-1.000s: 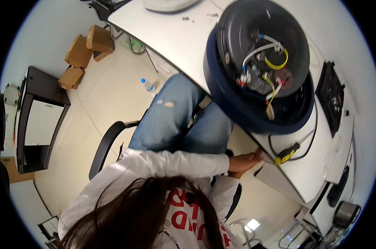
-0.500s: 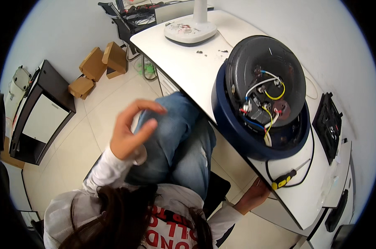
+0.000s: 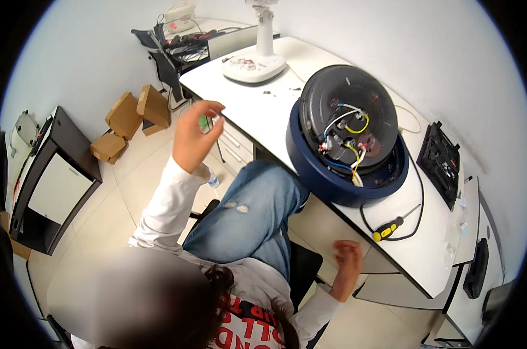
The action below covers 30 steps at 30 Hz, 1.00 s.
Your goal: The person disassembles a circular appliance base, removes a cover, and uses a screwdriver to adjust internal wiring and components. They then reassemble the cover and continue tightening screws.
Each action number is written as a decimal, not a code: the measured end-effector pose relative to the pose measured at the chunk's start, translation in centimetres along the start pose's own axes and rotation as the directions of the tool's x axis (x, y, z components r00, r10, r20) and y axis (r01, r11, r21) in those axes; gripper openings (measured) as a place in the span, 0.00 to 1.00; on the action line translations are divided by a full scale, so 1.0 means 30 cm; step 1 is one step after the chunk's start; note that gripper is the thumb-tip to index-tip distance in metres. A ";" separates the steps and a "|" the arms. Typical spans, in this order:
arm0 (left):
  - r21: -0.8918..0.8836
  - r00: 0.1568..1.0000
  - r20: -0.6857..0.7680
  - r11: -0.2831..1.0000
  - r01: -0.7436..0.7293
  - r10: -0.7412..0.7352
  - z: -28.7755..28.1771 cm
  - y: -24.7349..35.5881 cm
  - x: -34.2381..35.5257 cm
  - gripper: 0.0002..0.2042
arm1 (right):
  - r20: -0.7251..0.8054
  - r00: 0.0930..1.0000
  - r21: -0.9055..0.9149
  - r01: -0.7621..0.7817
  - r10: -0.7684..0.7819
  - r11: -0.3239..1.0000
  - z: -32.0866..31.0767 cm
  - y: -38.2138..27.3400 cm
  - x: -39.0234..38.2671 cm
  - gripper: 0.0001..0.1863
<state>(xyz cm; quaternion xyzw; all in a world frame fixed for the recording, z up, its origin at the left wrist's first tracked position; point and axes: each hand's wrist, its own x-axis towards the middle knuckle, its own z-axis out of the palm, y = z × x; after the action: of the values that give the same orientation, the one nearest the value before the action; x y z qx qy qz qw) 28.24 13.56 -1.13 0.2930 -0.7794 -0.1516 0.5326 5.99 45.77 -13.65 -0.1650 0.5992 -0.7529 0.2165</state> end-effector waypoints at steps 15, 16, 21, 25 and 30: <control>0.394 0.975 0.199 0.919 0.010 -0.096 0.524 -0.321 0.237 0.11 | 0.282 0.206 -0.533 0.846 -0.937 0.025 0.381 -0.814 0.227 0.27; 0.394 0.971 0.212 0.919 0.019 -0.111 0.543 -0.332 0.235 0.11 | 0.305 0.198 -0.563 0.827 -0.931 -0.009 0.391 -0.820 0.271 0.27; 0.317 0.985 0.158 0.948 0.020 -0.073 0.588 -0.406 0.237 0.12 | 0.382 0.155 -0.658 0.738 -0.911 -0.151 0.440 -0.829 0.421 0.26; 0.121 0.980 0.028 0.974 0.193 -0.197 0.580 -0.442 0.238 0.12 | 0.417 0.127 -0.703 0.673 -0.900 -0.230 0.477 -0.807 0.464 0.26; 0.190 0.965 0.009 0.948 0.255 -0.261 0.555 -0.438 0.243 0.13 | 0.425 0.121 -0.749 0.604 -0.897 -0.273 0.506 -0.798 0.464 0.25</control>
<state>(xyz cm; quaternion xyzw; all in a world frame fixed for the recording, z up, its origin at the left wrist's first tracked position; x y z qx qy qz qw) 14.91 -2.47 -9.37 0.4387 -0.7541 -0.1508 0.4649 -1.22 30.38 12.96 -0.4667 0.6308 -0.3216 -0.5300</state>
